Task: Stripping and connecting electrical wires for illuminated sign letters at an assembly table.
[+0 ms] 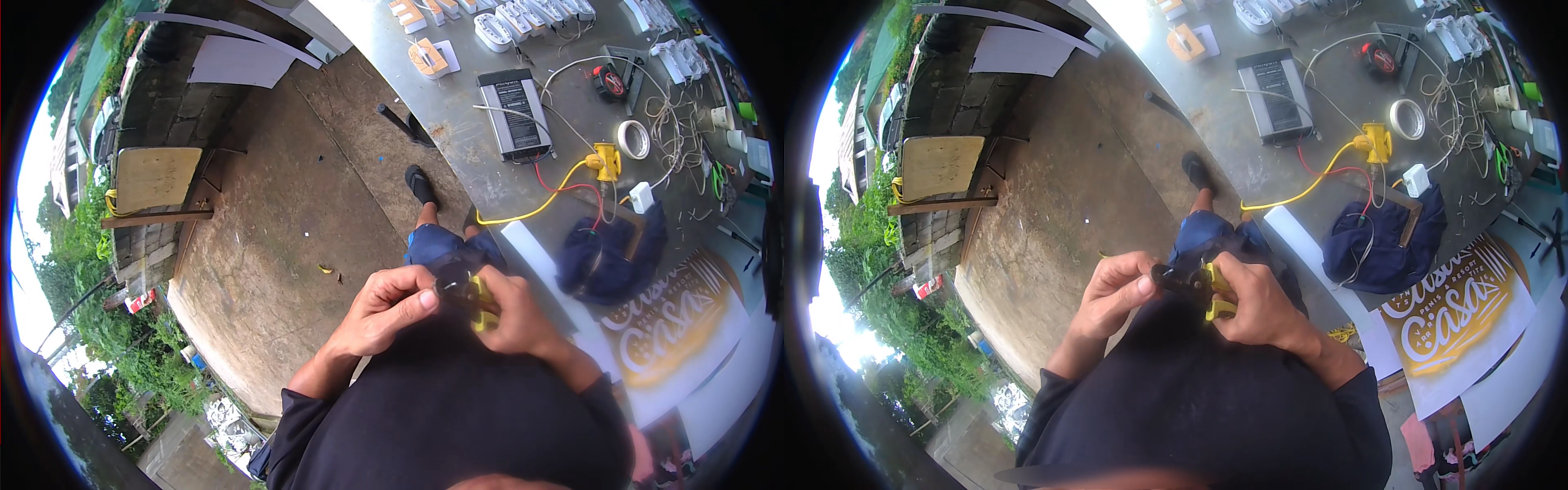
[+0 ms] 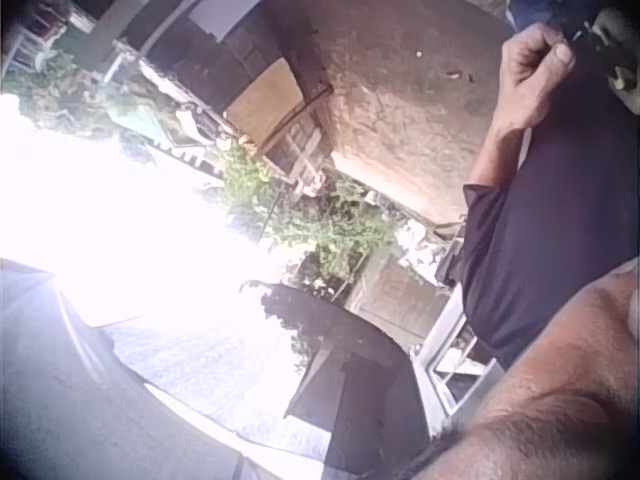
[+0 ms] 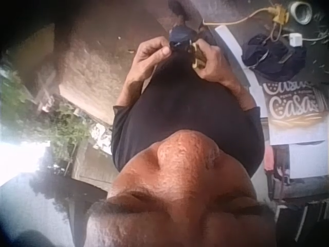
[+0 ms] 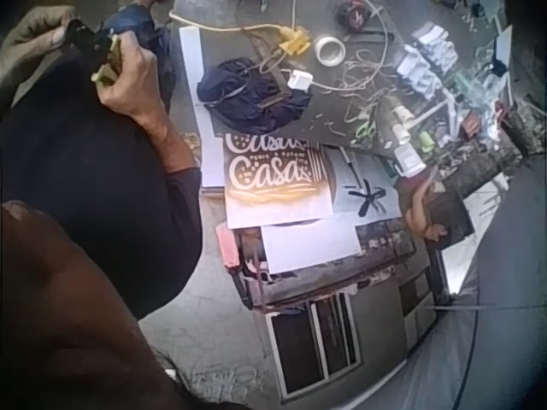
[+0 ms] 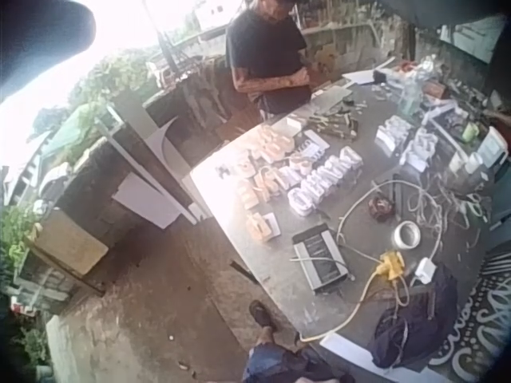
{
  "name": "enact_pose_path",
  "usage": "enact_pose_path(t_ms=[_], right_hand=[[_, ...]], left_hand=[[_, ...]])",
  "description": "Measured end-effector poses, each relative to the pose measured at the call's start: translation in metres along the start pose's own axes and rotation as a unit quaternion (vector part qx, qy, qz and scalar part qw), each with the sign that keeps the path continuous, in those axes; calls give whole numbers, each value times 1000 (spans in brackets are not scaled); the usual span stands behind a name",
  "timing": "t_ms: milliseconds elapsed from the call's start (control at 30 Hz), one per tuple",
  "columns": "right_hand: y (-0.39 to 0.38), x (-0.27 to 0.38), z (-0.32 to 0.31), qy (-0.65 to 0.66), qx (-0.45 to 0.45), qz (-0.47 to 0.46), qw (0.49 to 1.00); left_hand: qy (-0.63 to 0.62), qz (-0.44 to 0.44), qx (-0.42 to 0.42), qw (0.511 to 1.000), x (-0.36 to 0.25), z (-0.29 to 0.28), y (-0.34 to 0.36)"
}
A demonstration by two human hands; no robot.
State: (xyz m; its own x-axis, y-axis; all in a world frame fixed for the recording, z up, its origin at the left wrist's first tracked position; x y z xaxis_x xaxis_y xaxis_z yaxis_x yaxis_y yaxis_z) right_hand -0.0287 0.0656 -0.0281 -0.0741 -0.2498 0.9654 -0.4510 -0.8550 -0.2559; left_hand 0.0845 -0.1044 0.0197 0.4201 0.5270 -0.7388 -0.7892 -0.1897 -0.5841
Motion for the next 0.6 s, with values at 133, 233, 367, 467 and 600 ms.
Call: enact_pose_path(t_ms=[133,233,367,467,600], right_hand=[[-14,-2,5,9,29,4,1000],[-17,-2,6,2,41,-18,999],[-16,-3,9,14,45,-33,998],[-17,-4,12,15,44,-42,998],[-17,-3,16,23,41,-42,998]], left_hand=[[56,17,24,998,1,4,-14],[135,108,25,985,4,3,-20],[198,200,14,960,11,-2,-23],[209,282,-2,936,14,-1,-28],[197,310,3,930,12,-4,-32]])
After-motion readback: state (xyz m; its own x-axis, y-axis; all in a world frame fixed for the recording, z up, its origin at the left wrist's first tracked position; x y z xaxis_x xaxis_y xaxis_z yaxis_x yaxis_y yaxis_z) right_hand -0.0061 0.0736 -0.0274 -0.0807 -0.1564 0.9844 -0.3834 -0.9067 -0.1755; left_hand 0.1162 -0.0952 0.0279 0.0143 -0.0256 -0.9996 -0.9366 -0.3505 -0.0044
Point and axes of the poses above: each hand's wrist, its own y-axis towards the middle knuckle, its own z-axis out of the palm, x = y × z, the point moved 3 cm from there along y, towards the middle knuckle, and after that the axes turned 6 degrees about -x, right-handed, at the moved point
